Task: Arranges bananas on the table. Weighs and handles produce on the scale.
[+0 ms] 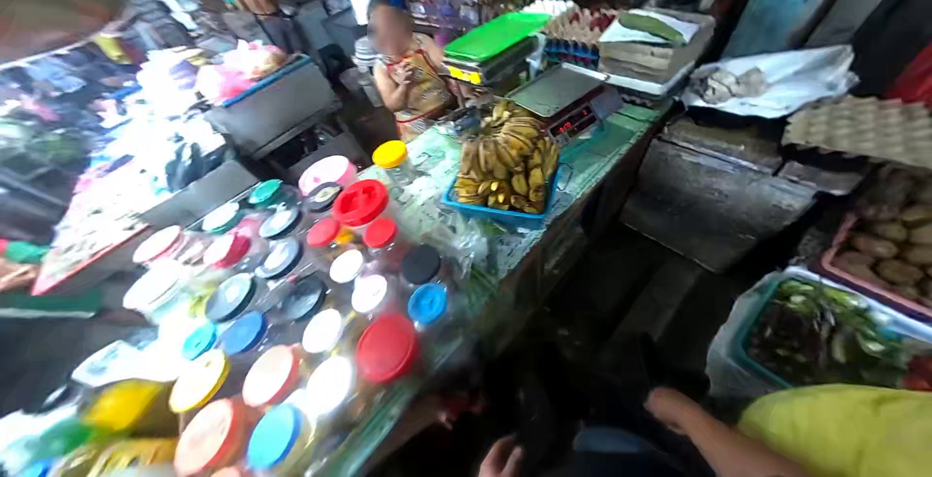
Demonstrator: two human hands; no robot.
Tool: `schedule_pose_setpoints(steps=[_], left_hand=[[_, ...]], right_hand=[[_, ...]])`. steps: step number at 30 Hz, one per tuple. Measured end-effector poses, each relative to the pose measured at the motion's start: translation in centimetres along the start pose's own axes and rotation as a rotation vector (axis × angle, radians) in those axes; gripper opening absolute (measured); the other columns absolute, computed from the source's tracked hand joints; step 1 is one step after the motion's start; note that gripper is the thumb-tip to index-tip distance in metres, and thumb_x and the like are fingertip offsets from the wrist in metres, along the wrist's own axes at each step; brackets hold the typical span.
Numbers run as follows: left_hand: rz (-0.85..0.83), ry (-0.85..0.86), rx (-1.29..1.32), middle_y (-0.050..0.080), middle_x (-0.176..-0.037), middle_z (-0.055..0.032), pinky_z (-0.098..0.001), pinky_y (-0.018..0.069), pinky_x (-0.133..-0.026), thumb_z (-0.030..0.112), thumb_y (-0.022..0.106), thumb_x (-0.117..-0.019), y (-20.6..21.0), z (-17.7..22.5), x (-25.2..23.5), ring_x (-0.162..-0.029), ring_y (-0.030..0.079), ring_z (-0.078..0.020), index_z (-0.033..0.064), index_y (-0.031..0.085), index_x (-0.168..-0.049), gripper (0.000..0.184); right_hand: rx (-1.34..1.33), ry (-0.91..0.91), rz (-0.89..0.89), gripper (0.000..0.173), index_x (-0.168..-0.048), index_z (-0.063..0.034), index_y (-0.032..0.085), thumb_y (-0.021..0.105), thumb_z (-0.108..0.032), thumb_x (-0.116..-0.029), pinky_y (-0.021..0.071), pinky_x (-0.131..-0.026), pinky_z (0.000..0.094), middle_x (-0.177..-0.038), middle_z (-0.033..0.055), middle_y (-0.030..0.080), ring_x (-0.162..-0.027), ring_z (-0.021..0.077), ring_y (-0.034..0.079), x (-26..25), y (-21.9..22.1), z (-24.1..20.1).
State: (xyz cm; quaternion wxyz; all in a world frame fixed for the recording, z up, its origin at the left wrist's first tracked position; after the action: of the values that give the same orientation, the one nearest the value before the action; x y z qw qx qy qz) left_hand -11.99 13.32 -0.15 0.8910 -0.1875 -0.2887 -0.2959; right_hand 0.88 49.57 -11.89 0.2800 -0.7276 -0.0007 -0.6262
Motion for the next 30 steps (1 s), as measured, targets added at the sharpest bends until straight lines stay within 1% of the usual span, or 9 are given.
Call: schedule_pose_setpoints(steps=[5, 10, 12, 15, 19, 22, 25, 27, 30], left_hand=[[-0.257, 0.251, -0.152, 0.069, -0.126, -0.0103, -0.0408, 0.0562, -0.099, 0.026, 0.057, -0.1056, 5.5, 14.9, -11.7, -0.111, 0.069, -0.0184, 0.0062, 0.059, -0.139, 0.039], [-0.455, 0.261, -0.212, 0.070, -0.123, -0.0139, -0.0401, 0.0563, -0.099, 0.025, 0.057, -0.1052, 12.6, 25.9, -20.8, -0.109, 0.070, -0.0203, 0.0030, 0.058, -0.139, 0.041], [-0.507, 0.265, -0.238, 0.068, -0.126, -0.0150, -0.0403, 0.0570, -0.099, 0.025, 0.057, -0.1052, 15.7, 29.7, -24.3, -0.109, 0.070, -0.0209, 0.0030, 0.056, -0.141, 0.042], [-0.454, 0.313, -0.253, 0.066, -0.128, -0.0134, -0.0409, 0.0577, -0.093, 0.028, 0.058, -0.1042, 19.8, 35.5, -29.9, -0.106, 0.069, -0.0204, 0.0065, 0.056, -0.141, 0.043], [-0.362, 0.617, -0.465, 0.061, -0.139, -0.0146, -0.0429, 0.0483, -0.111, 0.031, 0.058, -0.1037, 22.8, 45.0, -36.4, -0.128, 0.060, -0.0235, 0.0078, 0.059, -0.141, 0.044], [-0.320, 0.751, -0.673, 0.062, -0.138, -0.0129, -0.0503, 0.0446, -0.112, 0.037, 0.056, -0.1035, 24.3, 52.3, -41.3, -0.131, 0.057, -0.0285, 0.0130, 0.059, -0.142, 0.046], [-0.270, 0.623, -0.788, 0.063, -0.135, -0.0160, -0.0562, 0.0445, -0.109, 0.040, 0.053, -0.1038, 25.7, 56.0, -46.6, -0.128, 0.058, -0.0336, 0.0129, 0.058, -0.143, 0.048], [-0.267, 0.534, -0.870, 0.062, -0.138, -0.0158, -0.0573, 0.0422, -0.110, 0.041, 0.054, -0.1035, 26.0, 56.7, -49.2, -0.130, 0.057, -0.0341, 0.0130, 0.059, -0.142, 0.048], [-0.229, 0.453, -0.966, 0.063, -0.136, -0.0155, -0.0550, 0.0467, -0.108, 0.043, 0.055, -0.1026, 25.7, 56.3, -52.3, -0.128, 0.059, -0.0338, 0.0124, 0.062, -0.139, 0.048]], right_hand=[[-0.001, 0.048, 0.037, 0.055, -0.125, 0.0037, 0.067, 0.045, -0.043, -0.1076, 0.0494, -0.102, 0.0544, -0.129, 0.0247, 0.065, -0.120, 0.0361, 0.064, -2.3, -11.6, 0.8], [-0.450, 0.087, 0.137, 0.064, -0.134, 0.0061, 0.058, 0.047, -0.050, -0.1070, 0.0508, -0.100, 0.0542, -0.123, 0.0267, 0.066, -0.112, 0.0373, 0.066, -3.5, -18.8, 3.3], [-0.626, 0.064, 0.214, 0.060, -0.133, 0.0042, 0.060, 0.049, -0.049, -0.1068, 0.0529, -0.093, 0.0538, -0.113, 0.0252, 0.069, -0.100, 0.0357, 0.068, -3.5, -21.6, 4.3], [-0.757, 0.028, 0.358, 0.053, -0.125, 0.0017, 0.066, 0.052, -0.046, -0.1063, 0.0543, -0.081, 0.0510, -0.098, 0.0208, 0.070, -0.084, 0.0303, 0.067, -2.6, -27.1, 4.7], [-0.757, -0.026, 0.427, 0.055, -0.132, 0.0049, 0.060, 0.046, -0.043, -0.1087, 0.0538, -0.084, 0.0482, -0.105, 0.0220, 0.068, -0.088, 0.0260, 0.065, -3.6, -37.3, 3.1], [-0.766, -0.037, 0.568, 0.055, -0.132, 0.0029, 0.059, 0.046, -0.045, -0.1076, 0.0558, -0.079, 0.0462, -0.104, 0.0192, 0.067, -0.083, 0.0226, 0.066, -5.1, -45.1, 2.1], [-0.690, -0.065, 0.698, 0.057, -0.133, 0.0039, 0.059, 0.044, -0.045, -0.1084, 0.0562, -0.075, 0.0492, -0.098, 0.0197, 0.068, -0.077, 0.0256, 0.066, -5.3, -52.4, 0.8], [-0.680, -0.106, 0.741, 0.057, -0.138, 0.0035, 0.056, 0.042, -0.044, -0.1095, 0.0558, -0.073, 0.0525, -0.097, 0.0217, 0.069, -0.076, 0.0294, 0.065, -6.3, -56.5, -0.3], [-0.741, -0.188, 0.810, 0.054, -0.139, 0.0005, 0.057, 0.046, -0.043, -0.1086, 0.0556, -0.071, 0.0569, -0.095, 0.0228, 0.069, -0.074, 0.0339, 0.066, -10.0, -61.3, -1.2]])
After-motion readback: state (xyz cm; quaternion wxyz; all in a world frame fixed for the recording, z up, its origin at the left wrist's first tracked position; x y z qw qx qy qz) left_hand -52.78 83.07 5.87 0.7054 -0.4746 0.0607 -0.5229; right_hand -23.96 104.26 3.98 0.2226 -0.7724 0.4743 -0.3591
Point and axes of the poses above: each hand's wrist, its own x-axis away from the middle knuckle, its own y-axis out of the palm, z = x × y, the point moved 3 cm from there along -x, towards the middle knuckle
